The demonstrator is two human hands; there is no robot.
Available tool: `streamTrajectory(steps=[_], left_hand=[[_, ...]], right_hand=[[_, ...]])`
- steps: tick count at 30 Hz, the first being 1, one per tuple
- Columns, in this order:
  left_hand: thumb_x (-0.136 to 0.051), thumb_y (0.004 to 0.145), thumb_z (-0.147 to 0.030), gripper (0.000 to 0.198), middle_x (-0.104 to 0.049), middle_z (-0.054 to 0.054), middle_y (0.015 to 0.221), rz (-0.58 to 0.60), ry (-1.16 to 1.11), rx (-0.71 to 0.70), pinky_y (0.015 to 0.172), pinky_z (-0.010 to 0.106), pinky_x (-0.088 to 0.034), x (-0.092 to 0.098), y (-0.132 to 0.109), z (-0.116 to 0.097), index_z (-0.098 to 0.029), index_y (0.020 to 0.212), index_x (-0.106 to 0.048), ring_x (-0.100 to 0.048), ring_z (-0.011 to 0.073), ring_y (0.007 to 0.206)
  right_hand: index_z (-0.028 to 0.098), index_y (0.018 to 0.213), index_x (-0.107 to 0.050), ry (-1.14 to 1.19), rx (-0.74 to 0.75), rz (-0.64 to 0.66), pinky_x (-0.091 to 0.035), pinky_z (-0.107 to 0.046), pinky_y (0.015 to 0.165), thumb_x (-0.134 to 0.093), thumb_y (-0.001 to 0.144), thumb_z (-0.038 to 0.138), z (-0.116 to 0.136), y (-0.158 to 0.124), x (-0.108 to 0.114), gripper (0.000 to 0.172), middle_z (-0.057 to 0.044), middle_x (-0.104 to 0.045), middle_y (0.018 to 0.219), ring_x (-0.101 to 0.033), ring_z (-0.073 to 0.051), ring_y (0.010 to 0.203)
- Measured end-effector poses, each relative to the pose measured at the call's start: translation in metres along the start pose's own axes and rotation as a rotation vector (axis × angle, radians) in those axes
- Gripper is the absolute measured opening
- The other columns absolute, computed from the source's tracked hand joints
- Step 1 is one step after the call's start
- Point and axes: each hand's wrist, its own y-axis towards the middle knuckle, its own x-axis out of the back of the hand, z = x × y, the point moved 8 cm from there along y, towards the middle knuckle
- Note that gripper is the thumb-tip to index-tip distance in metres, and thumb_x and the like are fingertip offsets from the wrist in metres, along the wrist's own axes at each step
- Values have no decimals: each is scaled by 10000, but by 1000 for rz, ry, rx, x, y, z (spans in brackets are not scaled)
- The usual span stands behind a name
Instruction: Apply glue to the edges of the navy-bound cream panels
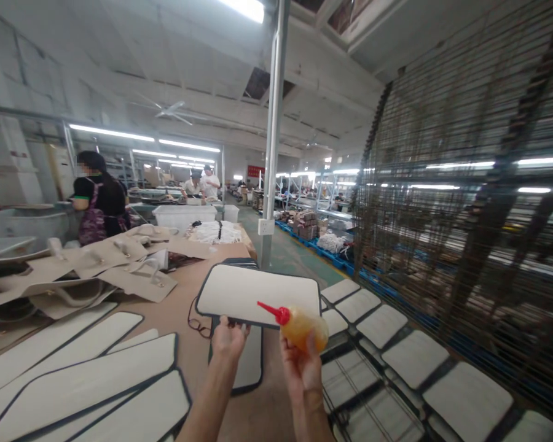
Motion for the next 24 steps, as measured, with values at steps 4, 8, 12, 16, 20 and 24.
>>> streamTrajectory(steps=[4, 8, 12, 16, 20, 24], left_hand=[[-384, 790, -136, 183, -618, 25, 706, 3, -303, 74, 783, 446, -501, -4, -10, 16, -205, 682, -515, -625, 184, 711], [-455, 746, -200, 159, -674, 76, 866, 151, -272, 213, 864, 470, -475, 8, -26, 32, -199, 683, -601, -638, 265, 919], [-600, 773, -330, 258, -611, 118, 1191, 411, 132, 412, 887, 399, -465, 33, -55, 47, -213, 985, -689, -605, 303, 1049], [-742, 682, -344, 449, -616, 118, 1169, 667, 598, 403, 721, 310, -486, 39, -90, 19, -263, 1116, -663, -644, 287, 952], [-745, 648, -428, 457, -672, 110, 979, 907, 897, 463, 524, 266, -422, 3, -118, -17, -239, 1060, -681, -670, 276, 749], [-682, 695, -394, 392, -674, 72, 835, 692, 1135, -92, 512, 245, -395, -66, -72, -72, -203, 1037, -671, -597, 176, 614]], right_hand=[[180, 888, -654, -16, 58, -48, -537, -304, 780, -886, 476, 292, 22, 13, 16, 486, -46, -669, 911, -628, -191, 873], [187, 877, -633, 6, 70, -90, -552, -261, 719, -901, 428, 246, 37, 18, 19, 526, -16, -676, 888, -641, -163, 802], [178, 884, -622, 16, 63, -133, -560, -240, 674, -917, 361, 215, 44, 17, 18, 602, -8, -680, 877, -647, -158, 779], [163, 901, -618, 18, 55, -154, -560, -225, 675, -921, 351, 211, 46, 12, 15, 629, -14, -679, 881, -647, -160, 801], [175, 930, -621, 30, 89, -152, -559, -218, 690, -924, 336, 200, 53, 11, 11, 667, -12, -679, 917, -646, -148, 808], [153, 855, -643, 26, 107, -169, -557, -198, 638, -925, 303, 195, 59, 7, 9, 621, -16, -682, 829, -648, -147, 746]])
